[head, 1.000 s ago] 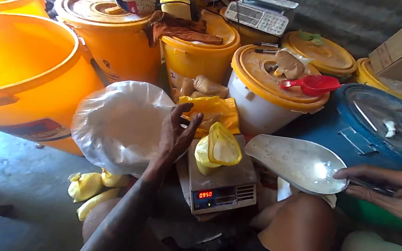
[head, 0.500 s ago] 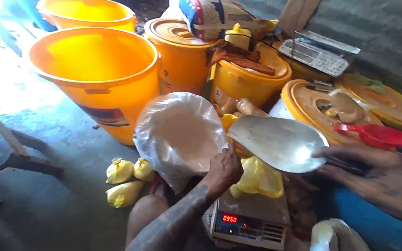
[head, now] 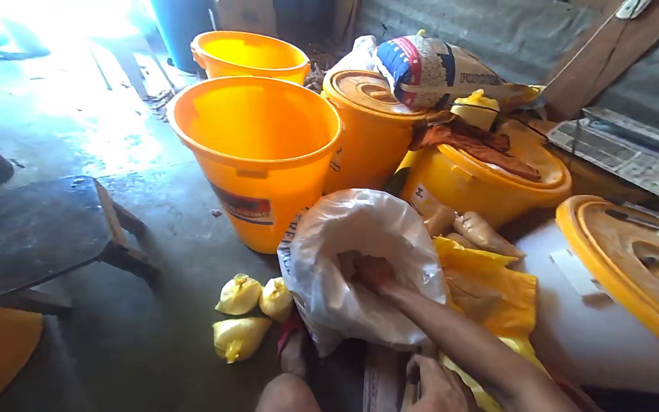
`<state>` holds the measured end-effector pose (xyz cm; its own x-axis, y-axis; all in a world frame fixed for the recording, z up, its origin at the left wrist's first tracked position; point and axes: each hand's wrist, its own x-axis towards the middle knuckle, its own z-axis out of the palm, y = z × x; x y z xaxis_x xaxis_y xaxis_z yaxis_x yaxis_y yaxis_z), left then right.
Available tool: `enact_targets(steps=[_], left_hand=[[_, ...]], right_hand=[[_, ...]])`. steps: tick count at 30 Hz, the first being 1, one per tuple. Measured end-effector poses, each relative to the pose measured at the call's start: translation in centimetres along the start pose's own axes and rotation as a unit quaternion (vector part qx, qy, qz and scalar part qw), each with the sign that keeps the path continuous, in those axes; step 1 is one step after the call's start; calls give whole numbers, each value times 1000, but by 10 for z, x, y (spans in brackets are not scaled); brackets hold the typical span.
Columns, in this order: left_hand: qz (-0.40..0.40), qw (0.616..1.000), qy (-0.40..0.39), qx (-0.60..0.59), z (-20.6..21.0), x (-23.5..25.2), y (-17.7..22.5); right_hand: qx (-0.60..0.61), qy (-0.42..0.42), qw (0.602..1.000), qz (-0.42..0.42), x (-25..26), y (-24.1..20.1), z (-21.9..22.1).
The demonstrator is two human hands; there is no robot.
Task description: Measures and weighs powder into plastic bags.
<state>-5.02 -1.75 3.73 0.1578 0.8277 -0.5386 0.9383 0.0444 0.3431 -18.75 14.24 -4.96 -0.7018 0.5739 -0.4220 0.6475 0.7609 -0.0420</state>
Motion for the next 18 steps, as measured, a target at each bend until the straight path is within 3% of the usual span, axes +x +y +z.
enact_targets(steps=[2,4,5,7,11,15,18], left_hand=[[14,999,6,37,-12,-25,-5],[8,992,-113,62,-67,-73,-6],[18,991,-115,58,-75,-81,-9],[50,998,25,20,-28,-50,-13],[-14,998,-48,42,-7,-4,5],[-15,998,-35,45,-6,1,10],[-13,998,-45,44,-7,4,13]], right_hand=[[13,5,1000,-2,8,-5,-3],[13,5,1000,-6,1,-1,-9],[18,5,1000,-7,-5,1,-14],[28,13,999,-16,-18,5,-20],[141,41,988,-54,-28,24,-8],[273,103,953,-74,-38,40,7],[294,142,944,-46,-59,50,1]])
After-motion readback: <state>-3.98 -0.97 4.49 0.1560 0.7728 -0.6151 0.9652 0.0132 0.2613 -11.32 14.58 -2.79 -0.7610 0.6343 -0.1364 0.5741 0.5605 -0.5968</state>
